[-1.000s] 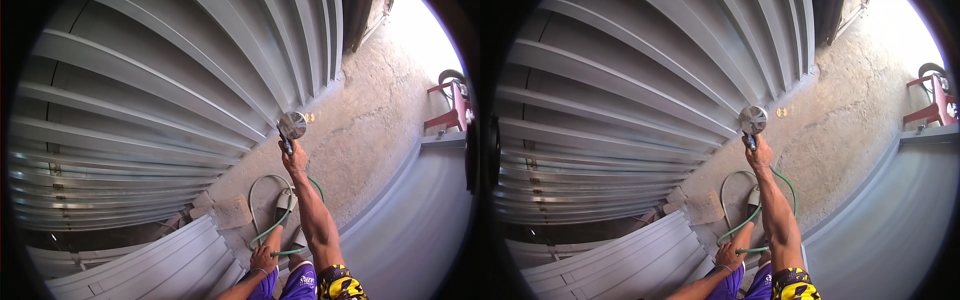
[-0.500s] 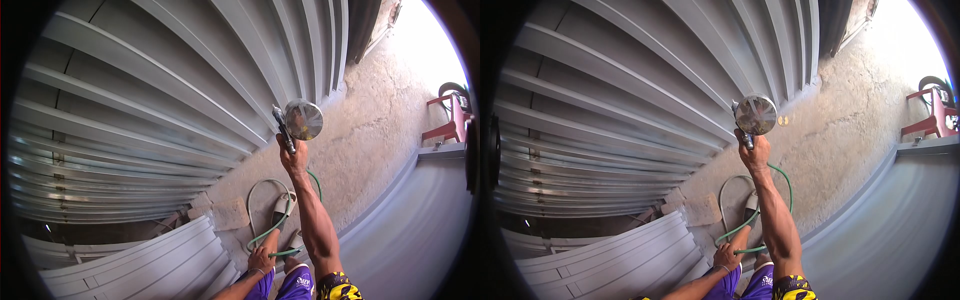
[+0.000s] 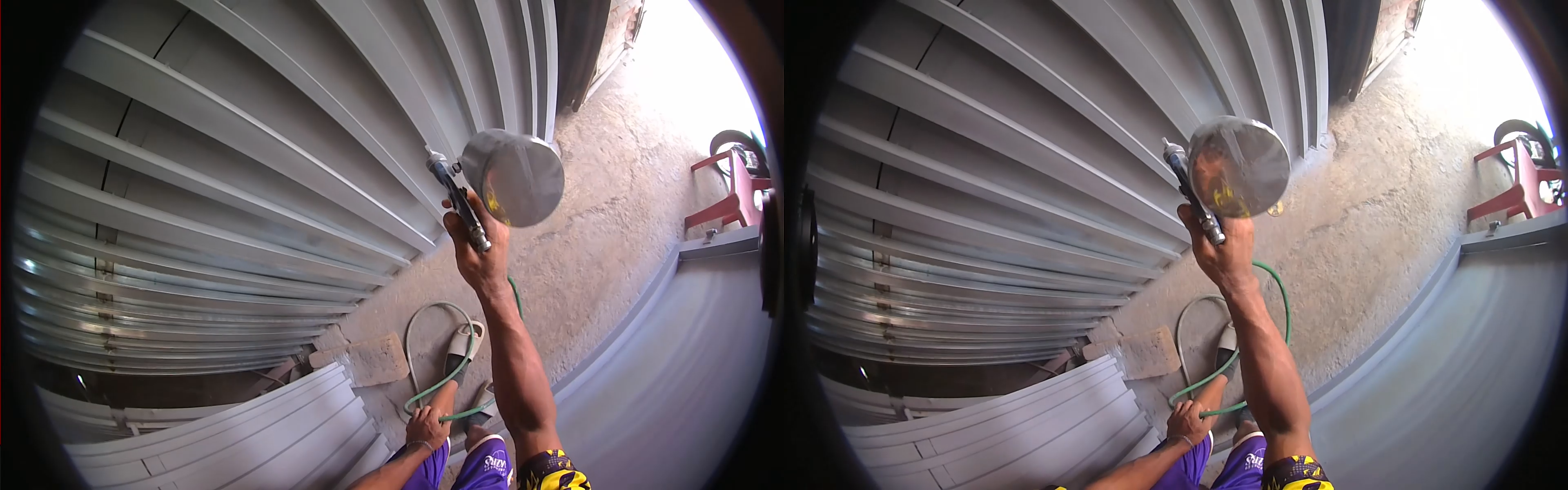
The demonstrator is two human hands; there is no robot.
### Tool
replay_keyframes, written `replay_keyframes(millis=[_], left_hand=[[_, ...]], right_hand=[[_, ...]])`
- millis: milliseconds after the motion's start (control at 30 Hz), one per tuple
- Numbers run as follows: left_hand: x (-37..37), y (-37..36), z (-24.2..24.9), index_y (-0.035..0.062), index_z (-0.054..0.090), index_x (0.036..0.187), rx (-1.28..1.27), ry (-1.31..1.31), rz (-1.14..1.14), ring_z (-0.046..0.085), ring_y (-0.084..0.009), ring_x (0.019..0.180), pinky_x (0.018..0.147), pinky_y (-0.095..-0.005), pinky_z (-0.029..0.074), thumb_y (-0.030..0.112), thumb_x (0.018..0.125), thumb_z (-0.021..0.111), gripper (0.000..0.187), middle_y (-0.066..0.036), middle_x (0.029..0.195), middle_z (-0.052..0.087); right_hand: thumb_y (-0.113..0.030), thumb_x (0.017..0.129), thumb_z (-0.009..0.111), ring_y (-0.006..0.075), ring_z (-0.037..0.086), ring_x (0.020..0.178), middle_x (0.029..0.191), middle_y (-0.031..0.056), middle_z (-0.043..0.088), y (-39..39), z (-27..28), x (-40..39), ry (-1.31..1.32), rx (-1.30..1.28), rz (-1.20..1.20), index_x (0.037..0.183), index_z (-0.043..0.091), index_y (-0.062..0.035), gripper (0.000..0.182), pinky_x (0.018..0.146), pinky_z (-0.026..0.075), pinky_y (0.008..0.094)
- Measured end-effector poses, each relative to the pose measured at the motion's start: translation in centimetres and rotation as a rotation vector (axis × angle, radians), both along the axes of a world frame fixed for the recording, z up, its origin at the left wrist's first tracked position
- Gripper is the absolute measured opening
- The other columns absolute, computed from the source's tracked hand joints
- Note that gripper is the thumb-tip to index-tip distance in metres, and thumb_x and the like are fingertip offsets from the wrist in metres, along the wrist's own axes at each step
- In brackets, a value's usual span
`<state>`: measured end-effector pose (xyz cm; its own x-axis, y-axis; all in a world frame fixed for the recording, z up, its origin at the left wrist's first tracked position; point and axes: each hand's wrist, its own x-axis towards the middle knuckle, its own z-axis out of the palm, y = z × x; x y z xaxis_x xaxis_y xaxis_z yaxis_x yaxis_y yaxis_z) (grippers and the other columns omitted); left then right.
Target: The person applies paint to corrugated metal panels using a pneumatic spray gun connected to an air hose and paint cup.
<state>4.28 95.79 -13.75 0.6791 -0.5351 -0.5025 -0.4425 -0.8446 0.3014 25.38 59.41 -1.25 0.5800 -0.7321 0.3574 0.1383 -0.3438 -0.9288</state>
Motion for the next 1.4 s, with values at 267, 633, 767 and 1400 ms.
replay_keyframes(millis=[267, 633, 767, 1400], left_hand=[[1.0, -1.5, 0.7, 0.007, 0.066, 0.088, -0.018, 0.021, -0.034, 0.062, -0.0381, 0.099, 0.087, -0.0507, 0.052, 0.034, 0.091, 0.068, 0.027, -0.014, 0.097, 0.066], [5.9, -4.9, 1.1, 0.0063, 0.07, 0.098, 0.083, 0.184, -0.067, 0.061, -0.0379, 0.109, 0.095, -0.0531, 0.051, 0.039, 0.092, 0.065, 0.033, -0.015, 0.107, 0.066], [6.9, -5.3, 0.3, 0.0068, 0.067, 0.102, 0.08, 0.227, -0.042, 0.057, -0.0416, 0.118, 0.099, -0.0601, 0.048, 0.036, 0.09, 0.067, 0.031, -0.017, 0.117, 0.064], [5.5, -11.5, -0.5, 0.0054, 0.068, 0.11, 0.161, 0.21, 0.001, 0.054, -0.0418, 0.123, 0.102, -0.058, 0.046, 0.038, 0.089, 0.067, 0.039, -0.018, 0.123, 0.062]], right_hand=[[-0.033, 0.092, 0.076, 0.0384, 0.062, 0.066, 0.071, 0.0184, 0.063, -2.7, -2.6, 0.8, 0.29, 0.101, 0.06, 0.093, 0.065, -0.0038, 0.031, 0.063, 0.046, 0.0451], [-0.036, 0.091, 0.076, 0.0419, 0.061, 0.065, 0.066, 0.02, 0.06, -6.1, -10.9, 3.1, 0.508, 0.155, 0.193, 0.085, 0.061, -0.0035, 0.036, 0.061, 0.044, 0.048], [-0.04, 0.092, 0.074, 0.0425, 0.062, 0.071, 0.071, 0.0197, 0.063, -6.9, -13.7, 2.5, 0.593, 0.186, 0.204, 0.087, 0.062, -0.0059, 0.037, 0.063, 0.044, 0.0492], [-0.048, 0.093, 0.069, 0.0397, 0.07, 0.086, 0.087, 0.0165, 0.072, -12.5, -21.7, -1.3, 0.787, 0.128, 0.319, 0.103, 0.07, -0.0121, 0.037, 0.075, 0.052, 0.0493]])
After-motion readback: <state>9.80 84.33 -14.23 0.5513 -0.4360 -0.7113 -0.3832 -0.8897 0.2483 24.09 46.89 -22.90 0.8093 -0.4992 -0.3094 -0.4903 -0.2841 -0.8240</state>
